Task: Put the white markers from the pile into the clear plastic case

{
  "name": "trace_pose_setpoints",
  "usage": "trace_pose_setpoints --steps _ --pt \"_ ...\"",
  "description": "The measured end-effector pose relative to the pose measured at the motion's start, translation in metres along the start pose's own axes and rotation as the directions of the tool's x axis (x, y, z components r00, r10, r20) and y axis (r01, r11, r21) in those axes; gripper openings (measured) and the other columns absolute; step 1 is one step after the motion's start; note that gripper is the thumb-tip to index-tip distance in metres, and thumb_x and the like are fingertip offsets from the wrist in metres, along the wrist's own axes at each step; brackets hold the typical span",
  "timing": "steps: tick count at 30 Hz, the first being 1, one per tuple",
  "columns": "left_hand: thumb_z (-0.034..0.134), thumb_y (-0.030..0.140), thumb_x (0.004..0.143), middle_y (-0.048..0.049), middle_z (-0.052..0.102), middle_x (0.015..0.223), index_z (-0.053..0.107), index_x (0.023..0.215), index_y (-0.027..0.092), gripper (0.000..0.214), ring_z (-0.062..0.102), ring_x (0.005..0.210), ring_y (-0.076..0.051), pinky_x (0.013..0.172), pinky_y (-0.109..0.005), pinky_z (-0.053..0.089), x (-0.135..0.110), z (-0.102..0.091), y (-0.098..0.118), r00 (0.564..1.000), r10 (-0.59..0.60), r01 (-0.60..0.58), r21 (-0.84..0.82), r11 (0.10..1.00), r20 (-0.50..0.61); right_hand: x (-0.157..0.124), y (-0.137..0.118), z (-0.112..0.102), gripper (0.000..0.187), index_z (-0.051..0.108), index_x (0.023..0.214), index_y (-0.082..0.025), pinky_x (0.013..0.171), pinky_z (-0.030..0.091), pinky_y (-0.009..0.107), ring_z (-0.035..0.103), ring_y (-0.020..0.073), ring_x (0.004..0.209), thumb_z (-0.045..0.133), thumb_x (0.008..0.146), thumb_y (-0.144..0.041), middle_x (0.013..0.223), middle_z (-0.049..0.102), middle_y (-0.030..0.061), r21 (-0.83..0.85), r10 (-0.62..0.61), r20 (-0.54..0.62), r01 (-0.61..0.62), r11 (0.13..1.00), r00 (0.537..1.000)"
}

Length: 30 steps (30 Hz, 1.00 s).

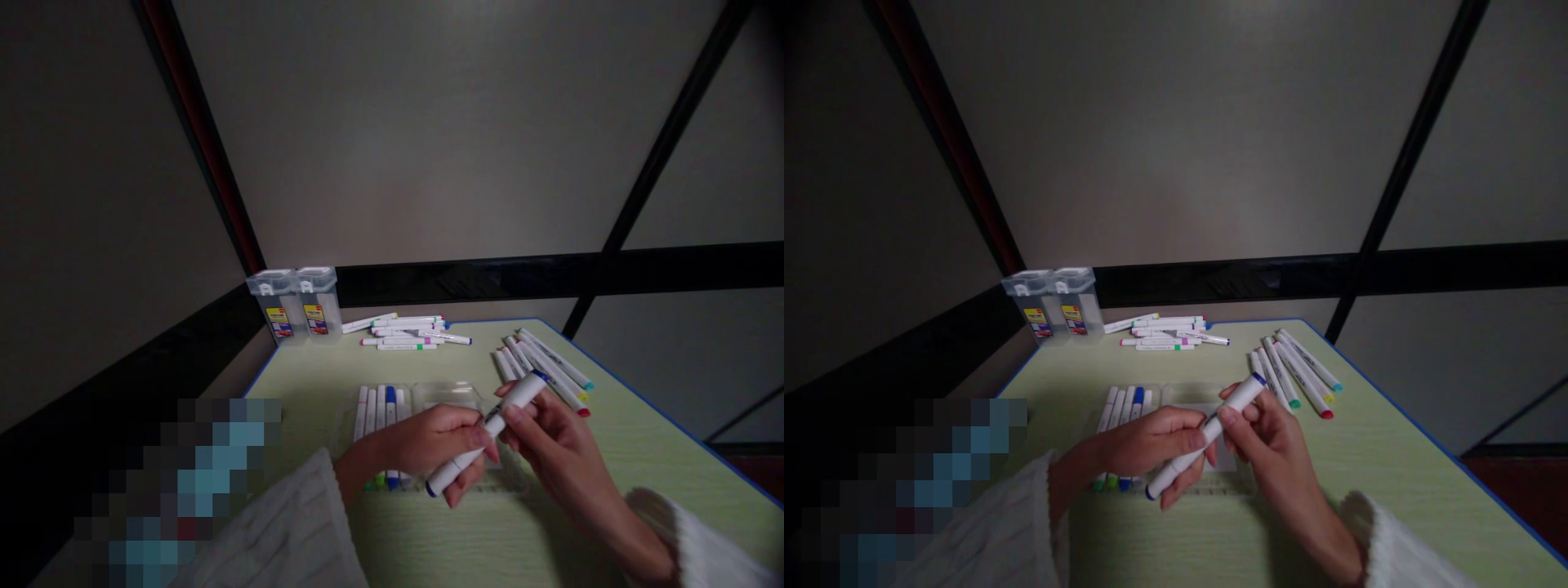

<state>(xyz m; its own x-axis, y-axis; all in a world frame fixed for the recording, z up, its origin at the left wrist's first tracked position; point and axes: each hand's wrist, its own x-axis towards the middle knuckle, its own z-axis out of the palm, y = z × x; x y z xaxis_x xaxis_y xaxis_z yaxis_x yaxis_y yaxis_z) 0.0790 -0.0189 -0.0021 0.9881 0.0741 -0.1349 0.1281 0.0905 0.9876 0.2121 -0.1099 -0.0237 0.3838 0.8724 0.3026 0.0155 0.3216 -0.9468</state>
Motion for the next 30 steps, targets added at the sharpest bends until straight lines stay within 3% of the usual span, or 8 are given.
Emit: trace_pose_setpoints --steps 4,7,11,21,26,30 --pt "0.048 0.046 0.075 0.0053 0.049 0.051 0.041 0.078 0.016 0.031 0.048 0.041 -0.007 0.044 -0.019 0.038 0.004 0.007 -0.003 0.997 0.039 -0.036 -0.049 0.998 0.062 -0.001 -0.003 0.001 0.027 0.051 0.082 -0.018 0.037 0.034 0.018 0.043 0.0071 0.04 0.06 0.071 -0.042 0.05 0.048 -0.0055 0.019 0.025 0.062 -0.026 0.999 0.998" --pt "0.05 0.038 0.077 0.0036 0.05 0.055 0.045 0.072 0.014 0.025 0.049 0.052 -0.007 0.053 -0.02 0.038 0.006 0.011 -0.004 0.993 0.095 -0.097 0.028 0.995 0.073 -0.002 -0.006 0.003 0.027 0.051 0.074 -0.018 0.038 0.036 0.019 0.044 0.0075 0.039 0.061 0.07 -0.043 0.048 0.047 -0.0055 -0.026 0.03 0.091 -0.027 0.999 0.995" --pt "0.056 0.024 0.073 0.0022 0.051 0.063 0.051 0.068 0.012 0.014 0.048 0.061 -0.007 0.063 -0.022 0.039 0.008 0.014 -0.003 0.997 0.08 -0.078 0.099 0.992 -0.015 -0.003 -0.008 0.005 0.03 0.049 0.067 -0.018 0.037 0.036 0.019 0.043 0.0069 0.037 0.063 0.066 -0.045 0.046 0.044 -0.0065 -0.079 0.035 0.102 -0.027 0.997 0.994" --pt "0.063 0.023 0.065 0.0037 0.05 0.064 0.046 0.072 0.013 0.02 0.052 0.053 -0.007 0.056 -0.023 0.043 0.007 0.017 0.002 0.995 -0.02 0.015 -0.053 0.998 -0.093 0.0 -0.004 0.005 0.028 0.05 0.079 -0.018 0.041 0.038 0.02 0.044 0.0074 0.043 0.06 0.07 -0.043 0.052 0.045 -0.0062 -0.037 0.054 0.095 -0.051 0.998 0.994" --pt "0.066 0.022 0.062 0.0008 0.053 0.074 0.044 0.09 0.016 0.036 0.057 0.057 -0.009 0.052 -0.022 0.045 0.009 0.013 -0.003 0.981 0.011 -0.035 -0.123 0.992 -0.194 0.001 0.001 0.004 0.032 0.047 0.097 -0.02 0.043 0.039 0.02 0.044 0.0085 0.047 0.059 0.073 -0.036 0.057 0.042 -0.0068 -0.133 -0.036 0.063 0.044 0.99 0.997" --pt "0.069 0.014 0.055 -0.0003 0.053 0.077 0.044 0.092 0.015 0.045 0.056 0.063 -0.009 0.053 -0.022 0.047 0.01 0.006 -0.004 0.924 0.103 -0.137 -0.067 0.988 -0.367 -0.008 -0.001 0.004 0.026 0.042 0.109 -0.022 0.055 0.045 0.022 0.052 0.0111 0.062 0.044 0.084 -0.029 0.072 0.05 -0.0014 -0.335 -0.157 0.17 0.206 0.919 0.973"
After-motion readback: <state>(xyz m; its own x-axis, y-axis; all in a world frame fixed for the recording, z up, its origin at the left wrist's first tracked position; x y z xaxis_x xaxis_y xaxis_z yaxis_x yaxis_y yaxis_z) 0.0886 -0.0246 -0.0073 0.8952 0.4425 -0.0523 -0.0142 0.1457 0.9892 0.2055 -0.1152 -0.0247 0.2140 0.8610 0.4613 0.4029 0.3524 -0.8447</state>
